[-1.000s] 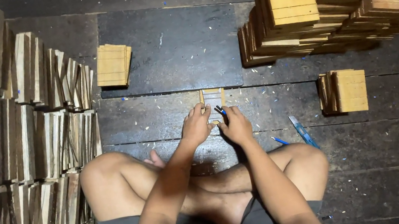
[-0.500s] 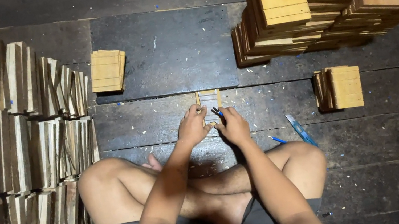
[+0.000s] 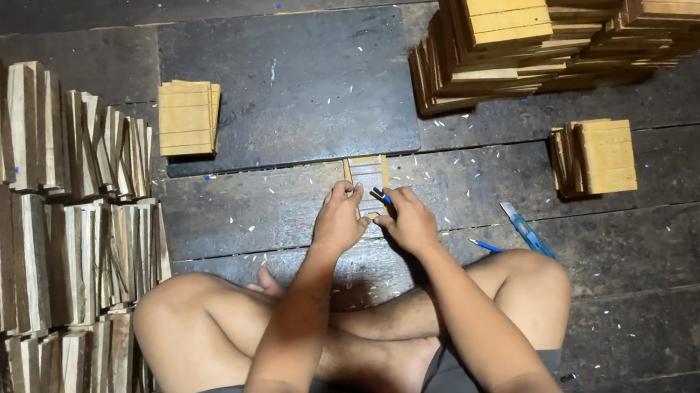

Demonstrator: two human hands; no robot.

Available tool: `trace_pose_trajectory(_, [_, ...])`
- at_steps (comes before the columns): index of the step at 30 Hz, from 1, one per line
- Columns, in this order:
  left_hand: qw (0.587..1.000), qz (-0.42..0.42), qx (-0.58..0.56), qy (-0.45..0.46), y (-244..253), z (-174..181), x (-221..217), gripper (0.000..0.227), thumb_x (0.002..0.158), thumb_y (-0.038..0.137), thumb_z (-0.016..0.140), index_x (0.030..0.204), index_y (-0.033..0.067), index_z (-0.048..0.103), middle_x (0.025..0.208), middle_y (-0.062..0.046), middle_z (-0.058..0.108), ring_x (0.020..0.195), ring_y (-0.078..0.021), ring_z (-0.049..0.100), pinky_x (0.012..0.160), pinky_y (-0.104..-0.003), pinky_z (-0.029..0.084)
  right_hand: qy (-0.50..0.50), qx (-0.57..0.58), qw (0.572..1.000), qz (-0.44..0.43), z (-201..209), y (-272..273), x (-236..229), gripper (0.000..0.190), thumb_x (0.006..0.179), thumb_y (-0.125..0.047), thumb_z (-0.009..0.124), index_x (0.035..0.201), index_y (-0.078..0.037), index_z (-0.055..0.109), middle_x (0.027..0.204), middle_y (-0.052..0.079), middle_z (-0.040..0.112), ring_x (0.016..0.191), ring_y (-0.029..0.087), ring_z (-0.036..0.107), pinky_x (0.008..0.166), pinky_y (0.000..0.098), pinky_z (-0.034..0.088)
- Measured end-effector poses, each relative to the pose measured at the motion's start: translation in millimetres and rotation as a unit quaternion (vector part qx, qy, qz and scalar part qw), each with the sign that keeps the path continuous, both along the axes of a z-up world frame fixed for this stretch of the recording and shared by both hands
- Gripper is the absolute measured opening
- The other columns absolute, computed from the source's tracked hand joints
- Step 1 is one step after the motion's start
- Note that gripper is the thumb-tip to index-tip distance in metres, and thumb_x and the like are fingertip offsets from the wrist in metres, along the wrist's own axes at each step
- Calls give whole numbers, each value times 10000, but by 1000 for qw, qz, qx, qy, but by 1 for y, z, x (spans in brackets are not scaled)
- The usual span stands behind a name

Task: The person sits on the floor and uses a pen to draw lines on small wooden blocks. They handle the blocks one at a time, marking them and then placing them into a separate stack.

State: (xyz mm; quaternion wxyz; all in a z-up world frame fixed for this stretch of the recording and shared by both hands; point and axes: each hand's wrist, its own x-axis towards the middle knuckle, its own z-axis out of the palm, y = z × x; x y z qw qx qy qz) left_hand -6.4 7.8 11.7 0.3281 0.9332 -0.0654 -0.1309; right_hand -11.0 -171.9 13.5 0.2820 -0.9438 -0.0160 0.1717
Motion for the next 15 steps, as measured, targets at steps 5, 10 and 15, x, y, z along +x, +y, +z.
trace_pose_trajectory(5, [1000, -6, 19, 9, -1, 1, 1, 646, 803, 228, 790, 1405, 64, 622, 1350, -142, 519, 1261, -452, 582, 1088, -523, 495, -21, 7, 1000, -3, -16, -5, 2, 632, 826, -368, 833, 1395, -211, 609, 1296, 42, 611, 1176, 401, 655, 963, 585, 558])
trace_pose_trajectory(10, [996, -19, 82, 43, 0, 19, 6, 653, 819, 368, 751, 1419, 147, 621, 1424, -74, 459, 1302, -401, 538, 1047, -555, 505, -18, 20, 1000, -13, -3, -9, 5, 686, 755, -403, 878, 1371, -244, 621, 1294, 24, 618, 1184, 382, 656, 973, 574, 559])
trace_pose_trajectory(15, [987, -37, 133, 77, 2, 12, 19, 515, 894, 400, 638, 1389, 262, 655, 1576, 2, 364, 1364, -368, 474, 1036, -586, 494, -39, 57, 997, -46, -8, -28, 10, 642, 725, -309, 920, 1295, -168, 662, 1251, 92, 616, 1178, 429, 639, 961, 593, 547])
